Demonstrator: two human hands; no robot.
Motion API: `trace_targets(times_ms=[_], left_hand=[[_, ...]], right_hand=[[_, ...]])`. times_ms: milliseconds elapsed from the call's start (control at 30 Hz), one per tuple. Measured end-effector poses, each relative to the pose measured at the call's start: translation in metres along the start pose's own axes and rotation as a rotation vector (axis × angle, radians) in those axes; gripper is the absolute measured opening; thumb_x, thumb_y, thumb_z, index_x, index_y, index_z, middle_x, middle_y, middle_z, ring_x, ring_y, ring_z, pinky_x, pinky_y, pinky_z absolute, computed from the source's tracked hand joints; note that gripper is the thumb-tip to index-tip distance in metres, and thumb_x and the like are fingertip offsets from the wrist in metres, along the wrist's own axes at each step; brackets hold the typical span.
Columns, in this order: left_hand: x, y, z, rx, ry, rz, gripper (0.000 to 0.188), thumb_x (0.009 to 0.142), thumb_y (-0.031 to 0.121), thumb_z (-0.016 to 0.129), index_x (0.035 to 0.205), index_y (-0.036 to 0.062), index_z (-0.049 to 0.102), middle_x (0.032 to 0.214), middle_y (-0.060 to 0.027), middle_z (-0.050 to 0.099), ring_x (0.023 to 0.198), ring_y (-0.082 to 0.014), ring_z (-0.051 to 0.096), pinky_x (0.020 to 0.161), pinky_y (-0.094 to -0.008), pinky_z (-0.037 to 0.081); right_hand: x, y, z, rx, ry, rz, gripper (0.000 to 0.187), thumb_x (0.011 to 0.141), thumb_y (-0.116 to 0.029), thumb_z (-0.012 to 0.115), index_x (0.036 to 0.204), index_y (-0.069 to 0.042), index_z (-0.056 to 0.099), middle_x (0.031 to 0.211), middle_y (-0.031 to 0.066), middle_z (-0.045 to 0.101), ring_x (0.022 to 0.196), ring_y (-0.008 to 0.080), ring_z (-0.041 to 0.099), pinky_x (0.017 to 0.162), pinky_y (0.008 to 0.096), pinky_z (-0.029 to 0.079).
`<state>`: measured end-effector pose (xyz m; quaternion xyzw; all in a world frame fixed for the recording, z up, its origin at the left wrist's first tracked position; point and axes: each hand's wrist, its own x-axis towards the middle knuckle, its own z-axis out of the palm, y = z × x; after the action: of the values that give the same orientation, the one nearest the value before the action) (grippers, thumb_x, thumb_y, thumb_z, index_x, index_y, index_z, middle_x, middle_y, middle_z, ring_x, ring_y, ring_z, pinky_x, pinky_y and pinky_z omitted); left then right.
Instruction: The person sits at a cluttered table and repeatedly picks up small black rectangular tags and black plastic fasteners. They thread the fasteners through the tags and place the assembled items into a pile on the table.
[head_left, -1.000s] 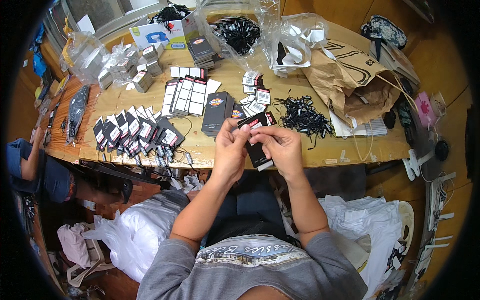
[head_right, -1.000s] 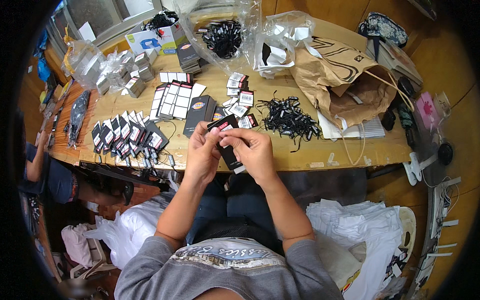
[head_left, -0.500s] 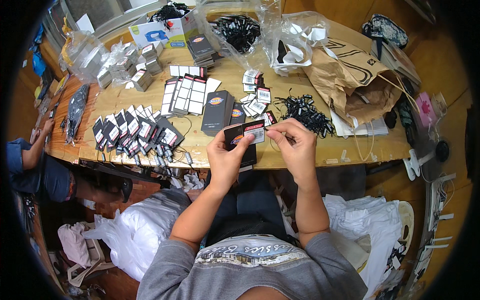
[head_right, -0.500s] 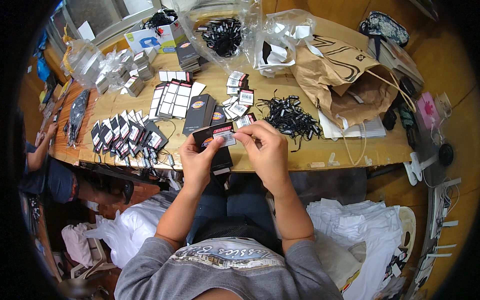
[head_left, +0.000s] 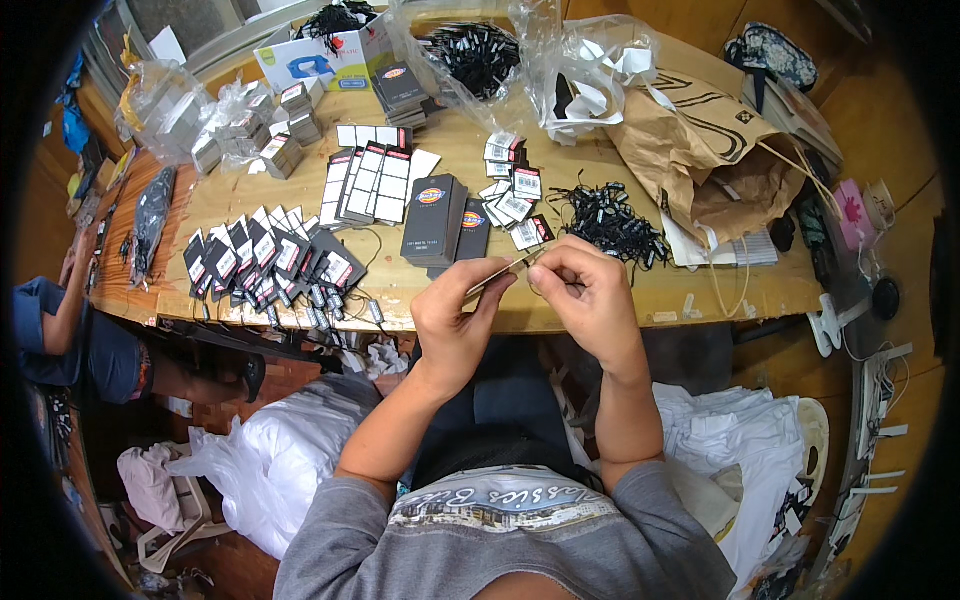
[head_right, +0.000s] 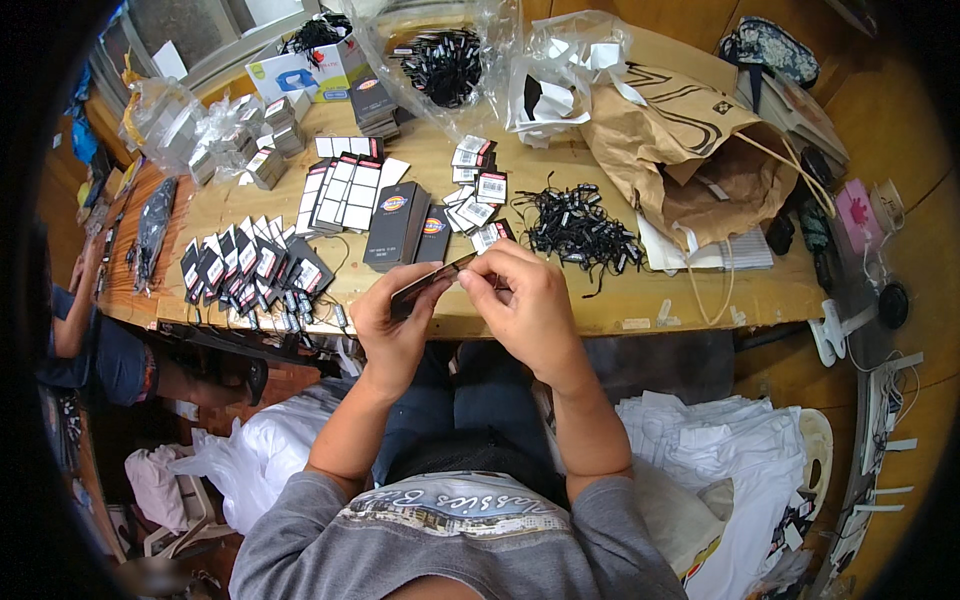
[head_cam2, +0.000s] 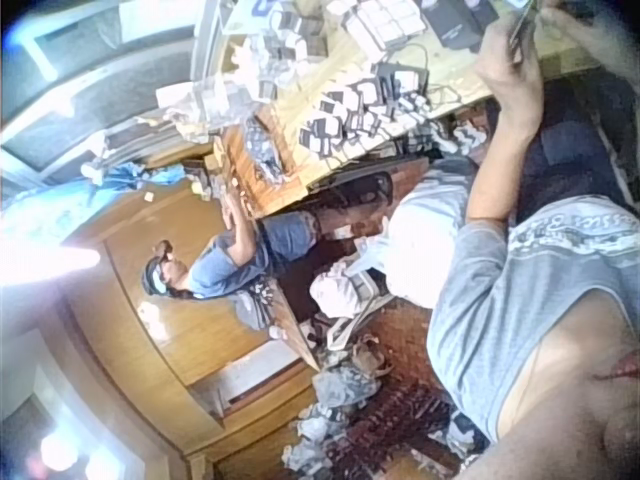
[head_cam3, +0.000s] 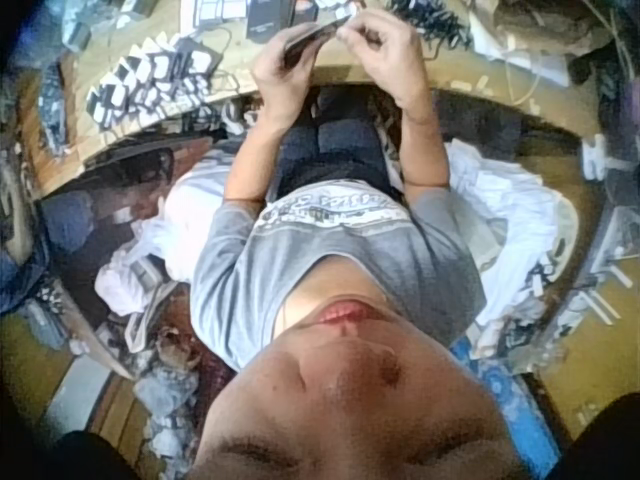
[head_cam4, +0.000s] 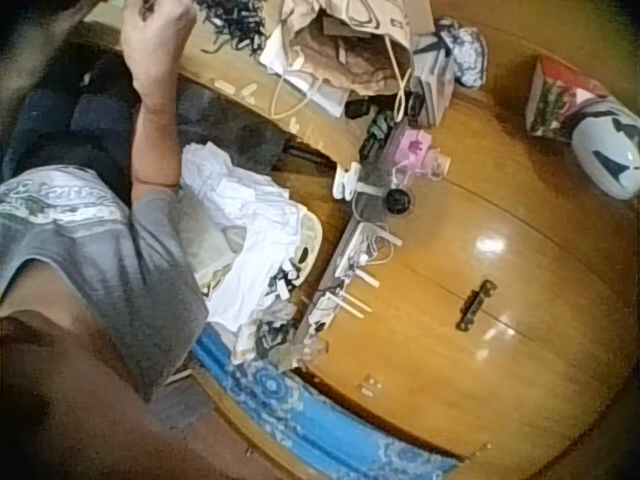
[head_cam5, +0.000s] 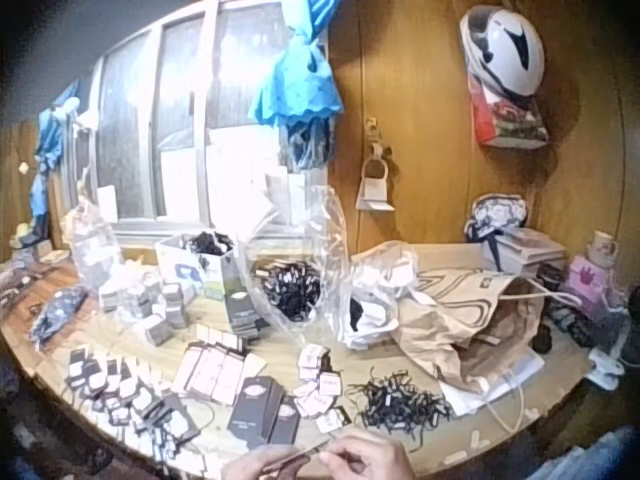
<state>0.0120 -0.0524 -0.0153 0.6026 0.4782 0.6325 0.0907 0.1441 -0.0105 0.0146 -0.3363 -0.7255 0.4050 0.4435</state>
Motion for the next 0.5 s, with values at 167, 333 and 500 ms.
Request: trace_targets(times_ms=[167, 333, 500], left_hand=[[0.003, 0.003, -0.002, 0.086, -0.018, 0.118, 0.023, 0.060, -0.010, 0.059, 0.081, 0.0001, 0.056, 0.074, -0.0123, 0.058, 0.065, -0.0245, 0.058, 0.056, -0.0278, 0.045], [0.003, 0.002, -0.005, 0.153, -0.086, 0.212, 0.026, 0.060, -0.010, 0.057, 0.083, 0.0006, 0.056, 0.074, -0.0124, 0.057, 0.065, -0.0256, 0.056, 0.056, -0.0301, 0.045], [0.011, 0.012, -0.008, 0.090, -0.310, 0.099, 0.038, 0.064, -0.012, 0.051, 0.099, 0.0007, 0.049, 0.088, -0.0164, 0.054, 0.078, -0.0295, 0.055, 0.066, -0.0313, 0.044]], right_hand=[[-0.001, 0.003, 0.000, 0.064, 0.033, 0.003, 0.009, 0.073, -0.002, 0.055, 0.069, 0.004, 0.052, 0.060, 0.0032, 0.044, 0.047, 0.0051, 0.038, 0.041, 0.0193, 0.030], [0.000, 0.004, 0.002, 0.036, 0.078, -0.052, 0.008, 0.073, -0.001, 0.056, 0.069, 0.004, 0.051, 0.060, 0.0038, 0.044, 0.048, 0.0066, 0.039, 0.043, 0.0205, 0.031], [0.003, 0.020, 0.005, 0.018, 0.199, -0.126, 0.009, 0.072, -0.002, 0.057, 0.069, 0.004, 0.051, 0.061, 0.0052, 0.046, 0.048, 0.0090, 0.041, 0.044, 0.0211, 0.033]])
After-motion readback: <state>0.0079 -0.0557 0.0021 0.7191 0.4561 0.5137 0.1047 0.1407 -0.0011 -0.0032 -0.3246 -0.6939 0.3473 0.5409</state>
